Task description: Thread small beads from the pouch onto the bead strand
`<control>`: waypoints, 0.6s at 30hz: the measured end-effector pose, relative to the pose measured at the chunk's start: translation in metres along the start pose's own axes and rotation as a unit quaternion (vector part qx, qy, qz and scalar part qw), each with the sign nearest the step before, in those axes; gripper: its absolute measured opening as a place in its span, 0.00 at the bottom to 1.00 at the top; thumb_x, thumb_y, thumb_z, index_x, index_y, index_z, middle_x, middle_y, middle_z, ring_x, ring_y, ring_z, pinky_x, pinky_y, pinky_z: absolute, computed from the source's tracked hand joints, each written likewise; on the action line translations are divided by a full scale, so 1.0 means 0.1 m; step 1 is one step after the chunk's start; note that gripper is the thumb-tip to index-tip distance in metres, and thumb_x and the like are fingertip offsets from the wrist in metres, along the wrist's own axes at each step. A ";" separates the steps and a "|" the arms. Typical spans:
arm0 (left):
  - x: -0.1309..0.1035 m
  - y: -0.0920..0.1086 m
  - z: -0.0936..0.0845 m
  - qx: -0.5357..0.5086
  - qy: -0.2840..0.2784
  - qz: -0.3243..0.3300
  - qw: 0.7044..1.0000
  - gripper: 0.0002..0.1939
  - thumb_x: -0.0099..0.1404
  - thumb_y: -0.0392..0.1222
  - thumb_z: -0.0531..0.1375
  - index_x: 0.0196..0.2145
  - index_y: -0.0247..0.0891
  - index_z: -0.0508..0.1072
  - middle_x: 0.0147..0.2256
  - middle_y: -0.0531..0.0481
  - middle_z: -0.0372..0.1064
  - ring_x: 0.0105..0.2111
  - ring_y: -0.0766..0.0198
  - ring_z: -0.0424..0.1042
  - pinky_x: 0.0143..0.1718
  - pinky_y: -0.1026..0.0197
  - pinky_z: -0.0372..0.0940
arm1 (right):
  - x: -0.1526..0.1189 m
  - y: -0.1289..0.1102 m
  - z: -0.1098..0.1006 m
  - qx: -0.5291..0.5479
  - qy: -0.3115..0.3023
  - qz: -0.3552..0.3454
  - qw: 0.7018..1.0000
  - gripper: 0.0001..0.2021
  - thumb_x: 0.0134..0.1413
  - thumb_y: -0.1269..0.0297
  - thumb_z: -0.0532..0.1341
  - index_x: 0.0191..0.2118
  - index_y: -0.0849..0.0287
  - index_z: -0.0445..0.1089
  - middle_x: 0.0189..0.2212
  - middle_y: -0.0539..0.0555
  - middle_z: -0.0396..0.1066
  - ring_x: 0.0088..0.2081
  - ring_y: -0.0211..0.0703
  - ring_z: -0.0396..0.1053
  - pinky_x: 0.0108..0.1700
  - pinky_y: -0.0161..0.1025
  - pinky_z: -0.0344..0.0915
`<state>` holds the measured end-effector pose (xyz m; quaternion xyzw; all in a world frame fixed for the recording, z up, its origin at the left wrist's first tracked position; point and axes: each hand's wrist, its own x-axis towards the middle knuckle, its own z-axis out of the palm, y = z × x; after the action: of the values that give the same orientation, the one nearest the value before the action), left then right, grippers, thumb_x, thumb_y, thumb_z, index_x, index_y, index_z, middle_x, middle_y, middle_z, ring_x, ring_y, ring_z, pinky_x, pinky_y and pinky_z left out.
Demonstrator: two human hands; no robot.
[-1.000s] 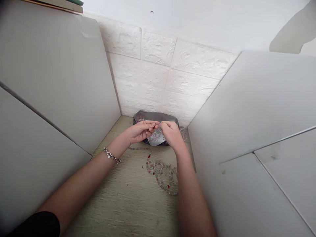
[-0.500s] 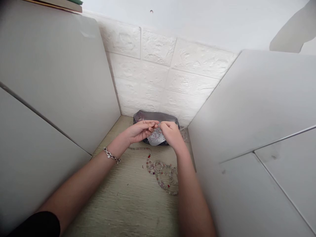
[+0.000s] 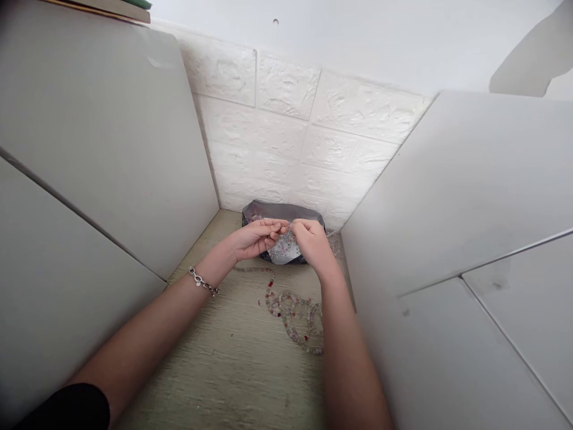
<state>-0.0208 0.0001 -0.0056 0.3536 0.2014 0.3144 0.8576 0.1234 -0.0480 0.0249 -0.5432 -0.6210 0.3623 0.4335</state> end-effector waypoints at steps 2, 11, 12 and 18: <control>0.00 0.00 0.00 0.007 -0.002 -0.003 1.000 0.11 0.55 0.24 0.55 0.34 0.30 0.72 0.27 0.50 0.67 0.21 0.80 0.60 0.21 0.76 0.57 | -0.01 -0.01 0.00 0.003 -0.001 -0.003 1.000 0.09 0.40 0.68 0.47 0.17 0.57 0.43 0.17 0.45 0.40 0.19 0.31 0.39 0.20 0.33 0.39; 0.00 -0.01 -0.01 0.003 -0.007 0.001 1.000 0.10 0.55 0.24 0.55 0.35 0.29 0.72 0.27 0.49 0.67 0.21 0.79 0.60 0.21 0.75 0.57 | 0.00 0.00 0.00 -0.008 -0.007 0.001 1.000 0.09 0.40 0.68 0.47 0.18 0.57 0.43 0.16 0.45 0.40 0.19 0.31 0.39 0.20 0.33 0.39; 0.00 -0.01 -0.01 0.003 -0.007 0.003 1.000 0.10 0.55 0.24 0.55 0.35 0.29 0.72 0.28 0.49 0.67 0.21 0.79 0.60 0.21 0.75 0.56 | 0.00 0.00 0.00 -0.011 -0.006 0.003 1.000 0.09 0.39 0.68 0.47 0.18 0.57 0.43 0.16 0.45 0.40 0.19 0.31 0.39 0.20 0.33 0.39; 0.00 -0.01 0.01 0.005 -0.006 0.000 1.000 0.09 0.56 0.26 0.56 0.35 0.30 0.73 0.28 0.49 0.67 0.21 0.79 0.60 0.21 0.75 0.56 | 0.00 0.00 0.00 -0.022 -0.003 0.008 1.000 0.09 0.40 0.67 0.47 0.17 0.57 0.43 0.16 0.45 0.41 0.19 0.31 0.40 0.21 0.33 0.40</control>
<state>-0.0204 -0.0010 -0.0054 0.3599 0.1976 0.3114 0.8570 0.1230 -0.0480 0.0245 -0.5565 -0.6260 0.3535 0.4165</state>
